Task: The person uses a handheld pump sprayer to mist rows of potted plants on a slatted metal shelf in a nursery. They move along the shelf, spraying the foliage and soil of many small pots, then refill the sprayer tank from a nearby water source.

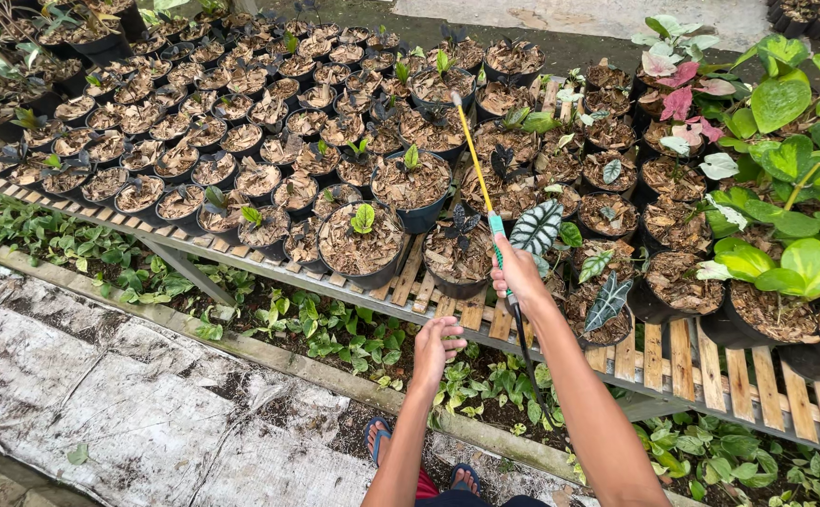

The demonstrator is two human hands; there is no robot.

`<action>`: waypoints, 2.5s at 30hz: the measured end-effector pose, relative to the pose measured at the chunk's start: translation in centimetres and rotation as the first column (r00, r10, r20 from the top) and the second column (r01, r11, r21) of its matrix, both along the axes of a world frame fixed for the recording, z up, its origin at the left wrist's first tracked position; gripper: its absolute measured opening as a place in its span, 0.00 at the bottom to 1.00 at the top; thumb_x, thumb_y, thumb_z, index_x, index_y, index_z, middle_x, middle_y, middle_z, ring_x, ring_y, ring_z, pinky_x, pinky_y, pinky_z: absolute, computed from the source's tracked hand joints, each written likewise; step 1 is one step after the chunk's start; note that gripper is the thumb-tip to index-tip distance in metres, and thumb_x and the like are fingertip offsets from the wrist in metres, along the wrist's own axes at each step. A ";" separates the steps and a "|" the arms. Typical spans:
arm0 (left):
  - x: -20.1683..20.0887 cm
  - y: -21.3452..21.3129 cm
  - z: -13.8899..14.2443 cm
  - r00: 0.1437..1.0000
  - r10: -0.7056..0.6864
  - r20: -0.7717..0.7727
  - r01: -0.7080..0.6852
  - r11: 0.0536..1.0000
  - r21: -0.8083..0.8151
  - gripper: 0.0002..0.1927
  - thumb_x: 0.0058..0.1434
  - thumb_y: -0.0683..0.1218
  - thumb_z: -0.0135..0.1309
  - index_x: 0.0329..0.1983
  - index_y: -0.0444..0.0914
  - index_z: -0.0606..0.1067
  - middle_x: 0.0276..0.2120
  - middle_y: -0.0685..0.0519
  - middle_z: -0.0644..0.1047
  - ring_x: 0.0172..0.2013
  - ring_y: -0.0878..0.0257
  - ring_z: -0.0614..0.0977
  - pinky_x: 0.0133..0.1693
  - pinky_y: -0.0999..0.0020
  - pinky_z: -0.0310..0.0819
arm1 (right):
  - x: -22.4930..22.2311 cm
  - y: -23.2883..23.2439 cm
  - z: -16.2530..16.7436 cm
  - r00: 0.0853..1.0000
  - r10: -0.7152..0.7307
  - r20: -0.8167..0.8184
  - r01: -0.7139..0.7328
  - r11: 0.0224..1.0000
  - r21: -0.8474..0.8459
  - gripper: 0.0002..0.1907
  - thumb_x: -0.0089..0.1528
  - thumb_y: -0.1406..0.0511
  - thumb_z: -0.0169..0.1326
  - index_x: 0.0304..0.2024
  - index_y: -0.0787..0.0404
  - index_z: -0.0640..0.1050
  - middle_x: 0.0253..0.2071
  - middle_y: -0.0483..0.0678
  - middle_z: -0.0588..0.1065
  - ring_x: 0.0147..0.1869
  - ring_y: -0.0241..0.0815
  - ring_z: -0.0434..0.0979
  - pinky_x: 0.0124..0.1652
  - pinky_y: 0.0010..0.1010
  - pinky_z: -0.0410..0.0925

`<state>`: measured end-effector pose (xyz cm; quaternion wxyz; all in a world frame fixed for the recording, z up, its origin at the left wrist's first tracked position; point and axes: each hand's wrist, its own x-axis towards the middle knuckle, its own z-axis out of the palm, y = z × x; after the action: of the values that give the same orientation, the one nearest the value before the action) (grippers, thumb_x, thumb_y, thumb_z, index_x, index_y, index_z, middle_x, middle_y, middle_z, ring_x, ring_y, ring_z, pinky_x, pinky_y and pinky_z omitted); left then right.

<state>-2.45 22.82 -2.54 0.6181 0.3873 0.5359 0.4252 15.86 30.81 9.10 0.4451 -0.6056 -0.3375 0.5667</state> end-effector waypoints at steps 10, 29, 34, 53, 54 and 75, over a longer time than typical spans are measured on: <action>-0.3 0.2 0.4 1.000 0.017 0.005 -0.017 1.000 -0.008 0.20 0.73 0.51 0.34 0.52 0.38 0.75 0.40 0.52 0.82 0.35 0.66 0.83 0.39 0.69 0.74 | 0.2 1.4 0.5 0.999 0.023 0.028 -0.023 1.000 0.005 0.27 0.69 0.45 0.42 0.29 0.59 0.66 0.18 0.37 0.59 0.17 0.31 0.56 0.18 0.27 0.53; -0.8 0.5 0.6 1.000 0.024 0.012 -0.024 1.000 -0.011 0.20 0.73 0.51 0.34 0.53 0.38 0.74 0.41 0.51 0.82 0.36 0.65 0.84 0.40 0.70 0.75 | 0.6 3.3 0.9 0.998 0.051 -0.021 -0.050 0.997 0.050 0.26 0.70 0.45 0.40 0.29 0.57 0.64 0.18 0.36 0.59 0.16 0.30 0.56 0.18 0.25 0.54; -0.8 0.7 0.4 0.999 0.021 0.029 -0.021 1.000 0.000 0.20 0.73 0.51 0.34 0.53 0.38 0.74 0.41 0.52 0.82 0.36 0.65 0.83 0.40 0.70 0.75 | 0.4 3.5 0.7 0.999 0.021 -0.039 -0.019 0.999 0.047 0.25 0.70 0.45 0.40 0.30 0.57 0.64 0.18 0.37 0.59 0.16 0.30 0.56 0.17 0.25 0.53; -2.0 1.2 -0.9 0.998 0.066 0.021 -0.066 0.998 -0.001 0.19 0.73 0.51 0.35 0.52 0.39 0.75 0.40 0.53 0.82 0.35 0.66 0.83 0.39 0.70 0.76 | 0.4 9.8 3.4 0.992 0.031 -0.120 -0.018 0.994 0.106 0.24 0.71 0.46 0.37 0.29 0.55 0.62 0.17 0.35 0.56 0.16 0.29 0.53 0.16 0.25 0.53; -2.1 1.3 -0.8 0.997 0.071 0.024 -0.071 0.997 -0.007 0.19 0.73 0.51 0.35 0.52 0.39 0.75 0.40 0.53 0.82 0.35 0.66 0.83 0.39 0.70 0.75 | 0.6 10.2 3.4 0.991 0.028 -0.128 -0.015 0.994 0.106 0.24 0.71 0.47 0.37 0.29 0.55 0.62 0.17 0.35 0.57 0.16 0.29 0.53 0.16 0.25 0.53; -3.3 1.5 -0.1 0.995 0.104 0.009 -0.104 0.994 -0.019 0.20 0.72 0.52 0.35 0.54 0.40 0.75 0.42 0.51 0.82 0.37 0.64 0.84 0.41 0.67 0.76 | 2.8 13.2 3.1 0.998 0.026 -0.057 -0.019 0.992 0.123 0.22 0.71 0.49 0.38 0.29 0.55 0.62 0.17 0.35 0.56 0.16 0.30 0.53 0.17 0.26 0.53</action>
<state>-5.72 24.35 -2.69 0.6014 0.3511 0.5562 0.4535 18.65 43.97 12.21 0.4848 -0.5563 -0.3652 0.5675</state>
